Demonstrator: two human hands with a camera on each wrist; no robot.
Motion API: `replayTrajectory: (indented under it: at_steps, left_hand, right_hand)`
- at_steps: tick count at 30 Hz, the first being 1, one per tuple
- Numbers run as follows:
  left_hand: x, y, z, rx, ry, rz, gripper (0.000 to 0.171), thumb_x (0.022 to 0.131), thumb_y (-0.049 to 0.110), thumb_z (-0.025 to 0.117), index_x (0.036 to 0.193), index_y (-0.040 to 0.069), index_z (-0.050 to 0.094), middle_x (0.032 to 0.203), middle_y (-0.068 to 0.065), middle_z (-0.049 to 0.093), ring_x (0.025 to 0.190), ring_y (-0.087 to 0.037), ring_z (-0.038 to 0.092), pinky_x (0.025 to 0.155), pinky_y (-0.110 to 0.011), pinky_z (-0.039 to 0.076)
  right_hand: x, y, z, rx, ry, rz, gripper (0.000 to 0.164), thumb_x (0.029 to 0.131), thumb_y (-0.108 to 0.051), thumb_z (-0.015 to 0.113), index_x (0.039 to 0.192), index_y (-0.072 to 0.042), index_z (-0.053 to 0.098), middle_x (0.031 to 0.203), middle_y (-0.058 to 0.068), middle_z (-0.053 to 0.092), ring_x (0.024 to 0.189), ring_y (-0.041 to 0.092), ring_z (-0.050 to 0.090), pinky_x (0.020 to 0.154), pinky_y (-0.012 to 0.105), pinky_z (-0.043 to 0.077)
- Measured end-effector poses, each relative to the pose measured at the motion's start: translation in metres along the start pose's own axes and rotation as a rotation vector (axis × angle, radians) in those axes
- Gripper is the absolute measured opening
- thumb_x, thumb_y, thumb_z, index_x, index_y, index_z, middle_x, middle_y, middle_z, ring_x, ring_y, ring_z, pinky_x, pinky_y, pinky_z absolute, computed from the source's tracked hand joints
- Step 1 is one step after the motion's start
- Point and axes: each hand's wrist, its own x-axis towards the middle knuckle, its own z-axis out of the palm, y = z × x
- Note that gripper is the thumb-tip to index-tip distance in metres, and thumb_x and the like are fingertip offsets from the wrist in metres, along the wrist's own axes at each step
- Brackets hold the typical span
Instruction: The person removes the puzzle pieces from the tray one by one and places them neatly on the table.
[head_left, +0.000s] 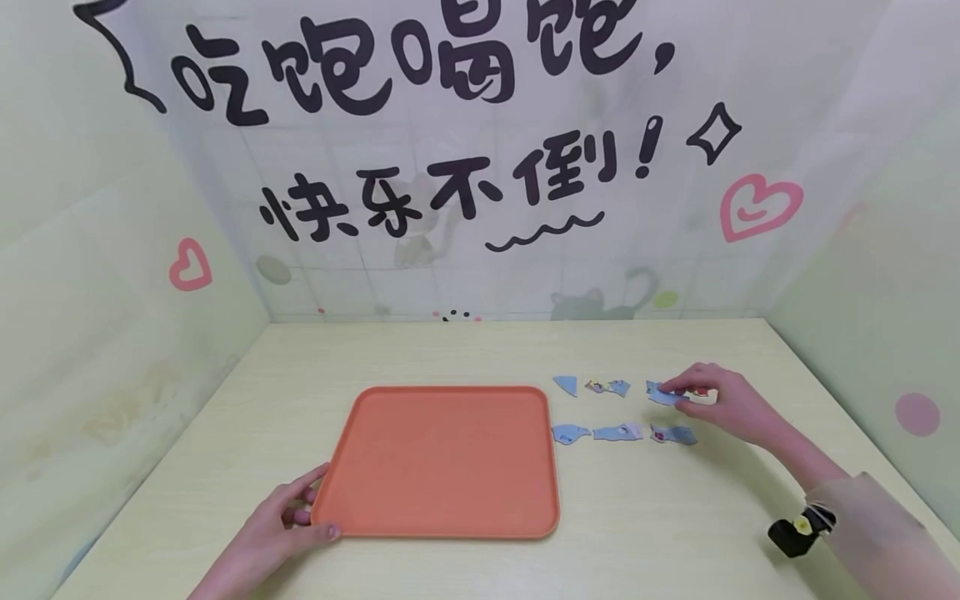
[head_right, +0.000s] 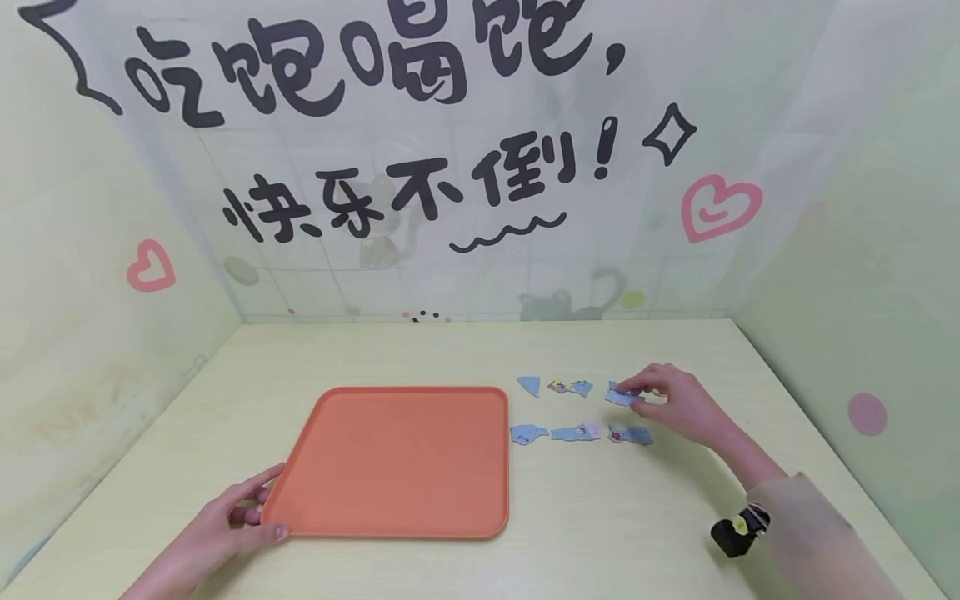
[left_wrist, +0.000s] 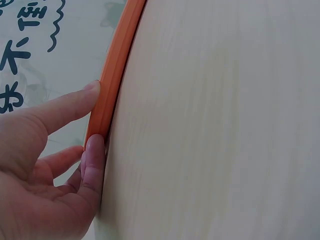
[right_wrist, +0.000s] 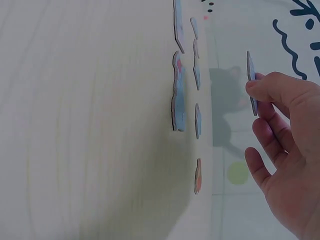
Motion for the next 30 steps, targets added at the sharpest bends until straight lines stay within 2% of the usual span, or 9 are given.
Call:
replayTrajectory:
  at_steps: [5,8,11,17,25,30]
  left_hand:
    - [-0.001,0.0,0.0,-0.013,0.001,0.005,0.091,0.079,0.032,0.082,0.154,0.013,0.034,0.125,-0.01,0.045,0.094,-0.013,0.049,0.077,-0.022,0.041]
    - [-0.001,0.0,0.0,-0.031,-0.001,0.012,0.091,0.079,0.031,0.082,0.154,0.012,0.034,0.126,-0.01,0.044,0.094,-0.013,0.048,0.077,-0.022,0.04]
    - [-0.001,0.0,0.0,-0.044,-0.003,0.015,0.091,0.079,0.03,0.082,0.154,0.012,0.034,0.127,-0.01,0.044,0.094,-0.013,0.048,0.077,-0.022,0.04]
    - [-0.001,0.001,0.0,-0.049,-0.006,0.023,0.092,0.079,0.029,0.082,0.154,0.011,0.033,0.127,-0.01,0.046,0.093,-0.012,0.049,0.077,-0.022,0.04]
    - [-0.001,0.001,0.0,-0.054,-0.008,0.029,0.09,0.079,0.03,0.081,0.154,0.011,0.034,0.126,-0.009,0.046,0.092,-0.011,0.049,0.077,-0.022,0.041]
    - [-0.001,0.0,0.0,-0.043,-0.004,0.021,0.09,0.079,0.03,0.082,0.154,0.012,0.035,0.125,-0.01,0.045,0.093,-0.012,0.049,0.077,-0.022,0.041]
  right_hand:
    - [-0.01,0.011,-0.007,-0.02,-0.001,0.007,0.025,0.087,-0.014,0.074,0.11,-0.022,0.075,0.102,-0.005,0.07,0.093,-0.006,0.055,0.083,0.023,0.049]
    - [-0.014,0.015,-0.011,-0.02,0.002,-0.001,0.025,0.087,-0.014,0.074,0.111,-0.022,0.075,0.107,-0.001,0.072,0.095,-0.01,0.054,0.083,0.019,0.047]
    - [-0.017,0.02,-0.014,-0.009,0.004,0.007,0.025,0.087,-0.013,0.074,0.111,-0.02,0.076,0.113,0.002,0.073,0.096,-0.011,0.054,0.083,0.016,0.046]
    - [-0.023,0.029,-0.02,-0.045,-0.003,0.033,0.022,0.086,-0.013,0.075,0.107,-0.019,0.076,0.101,-0.002,0.071,0.091,-0.009,0.054,0.08,0.017,0.047]
    - [-0.032,0.042,-0.023,-0.006,-0.074,0.054,0.021,0.085,-0.011,0.074,0.105,-0.016,0.076,0.098,-0.003,0.072,0.087,-0.006,0.055,0.076,0.018,0.048]
    - [-0.036,0.05,-0.024,0.009,-0.106,0.044,0.021,0.084,-0.008,0.074,0.105,-0.012,0.076,0.1,0.001,0.073,0.084,-0.007,0.054,0.072,0.018,0.046]
